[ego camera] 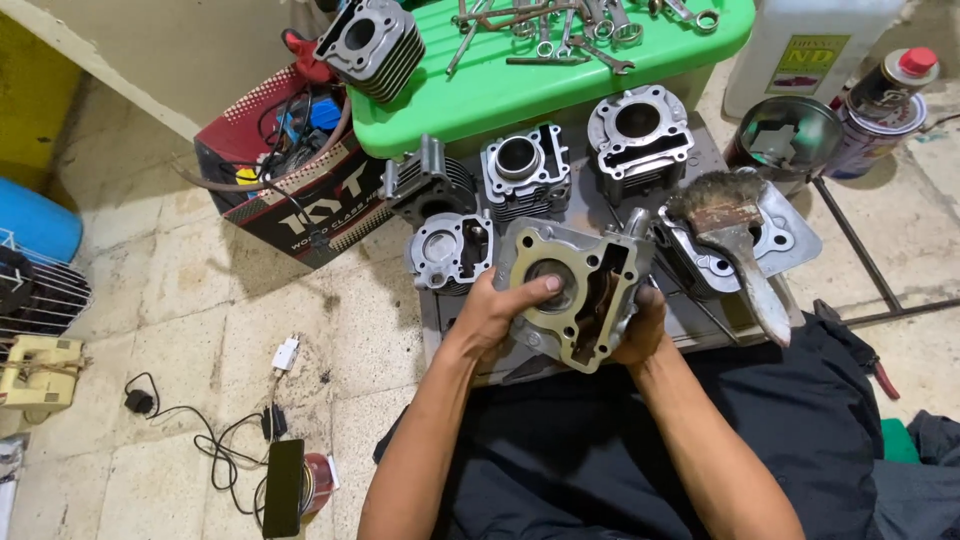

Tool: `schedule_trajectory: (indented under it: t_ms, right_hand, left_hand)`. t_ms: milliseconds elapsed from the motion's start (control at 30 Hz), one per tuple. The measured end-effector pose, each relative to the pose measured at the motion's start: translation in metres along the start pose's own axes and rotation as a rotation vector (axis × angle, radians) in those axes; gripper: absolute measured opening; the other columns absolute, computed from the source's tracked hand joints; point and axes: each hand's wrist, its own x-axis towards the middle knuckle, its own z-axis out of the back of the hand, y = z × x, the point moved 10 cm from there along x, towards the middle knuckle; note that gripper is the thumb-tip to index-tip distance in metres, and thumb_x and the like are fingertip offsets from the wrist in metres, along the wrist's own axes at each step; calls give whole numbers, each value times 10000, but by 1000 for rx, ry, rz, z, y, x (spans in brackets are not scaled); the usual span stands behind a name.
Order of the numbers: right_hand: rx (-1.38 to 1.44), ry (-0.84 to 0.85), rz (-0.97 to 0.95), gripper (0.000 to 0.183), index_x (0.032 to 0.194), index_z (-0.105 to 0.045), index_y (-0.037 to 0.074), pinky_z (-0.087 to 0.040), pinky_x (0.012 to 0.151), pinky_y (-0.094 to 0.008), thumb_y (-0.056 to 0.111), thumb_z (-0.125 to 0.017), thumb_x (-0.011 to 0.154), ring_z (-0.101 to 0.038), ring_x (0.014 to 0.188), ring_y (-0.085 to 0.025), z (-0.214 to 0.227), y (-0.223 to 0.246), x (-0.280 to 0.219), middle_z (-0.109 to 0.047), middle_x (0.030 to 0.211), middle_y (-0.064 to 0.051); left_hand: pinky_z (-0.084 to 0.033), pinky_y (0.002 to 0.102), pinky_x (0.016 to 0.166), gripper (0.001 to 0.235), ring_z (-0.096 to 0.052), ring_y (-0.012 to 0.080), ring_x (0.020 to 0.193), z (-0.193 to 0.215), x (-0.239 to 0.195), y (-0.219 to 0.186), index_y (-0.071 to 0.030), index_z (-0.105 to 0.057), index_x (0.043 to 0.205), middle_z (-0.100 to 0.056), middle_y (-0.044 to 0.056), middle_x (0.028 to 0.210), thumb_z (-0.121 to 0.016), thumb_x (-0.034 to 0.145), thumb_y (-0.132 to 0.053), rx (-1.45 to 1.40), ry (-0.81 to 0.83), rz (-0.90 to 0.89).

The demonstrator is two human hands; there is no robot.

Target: Disassembling motorcycle engine cylinder blocks and removing small internal components using hand tools.

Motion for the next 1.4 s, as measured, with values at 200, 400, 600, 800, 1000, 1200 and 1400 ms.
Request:
schedule_trajectory:
  t_ms: [200,400,600,800,1000,1200,1400]
  right_hand:
    - [2,-6,-11,370,659,-559,141,-390,283,-145,453,-724,769,-444,297,-73,-1,-5,1,-473,392,22]
    - [3,-5,-21,368,666,-561,144,-387,282,-141,455,-727,770,-439,295,-67,-2,-7,2,-473,393,27]
    - [-8,18,-24,367,673,-562,146,-384,281,-136,457,-730,770,-434,293,-61,-8,-7,6,-472,394,31]
    - [-1,17,-39,365,680,-564,149,-380,279,-132,459,-734,770,-430,290,-56,-8,-8,7,-471,396,36]
    - [5,22,-48,364,688,-565,151,-377,278,-128,461,-737,771,-425,288,-50,-9,-10,11,-470,397,41]
    - [8,26,-54,363,695,-566,153,-374,277,-123,463,-740,771,-421,286,-45,-10,-11,11,-469,399,46]
    - [6,32,-63,363,702,-568,156,-371,276,-119,466,-743,771,-416,283,-39,-12,-8,15,-468,400,51]
  left_hand:
    - [-578,361,528,367,-679,210,608,-33,-12,-23,2,-654,833,-683,151,679,-884,615,-184,-118,11,-18]
    - [-579,382,537,392,-687,244,617,-27,-10,-24,19,-654,844,-683,177,689,-894,605,-178,-98,-1,-1]
    - [-580,393,563,425,-695,267,647,-23,-4,-7,33,-652,876,-693,192,730,-903,603,-174,-142,-11,40]
    - [-586,385,578,433,-703,256,679,-23,-4,-7,38,-664,898,-697,168,729,-900,608,-181,-143,0,32]
    - [-590,402,604,458,-708,278,710,-29,-10,-16,46,-654,939,-704,176,763,-896,628,-188,-165,20,37]
    - [-596,420,627,439,-717,299,729,-35,-13,-8,67,-652,983,-703,206,784,-873,670,-146,-256,35,57]
    - [-596,464,664,464,-715,314,755,-29,-1,8,56,-638,1022,-702,226,844,-872,707,-192,-321,26,46]
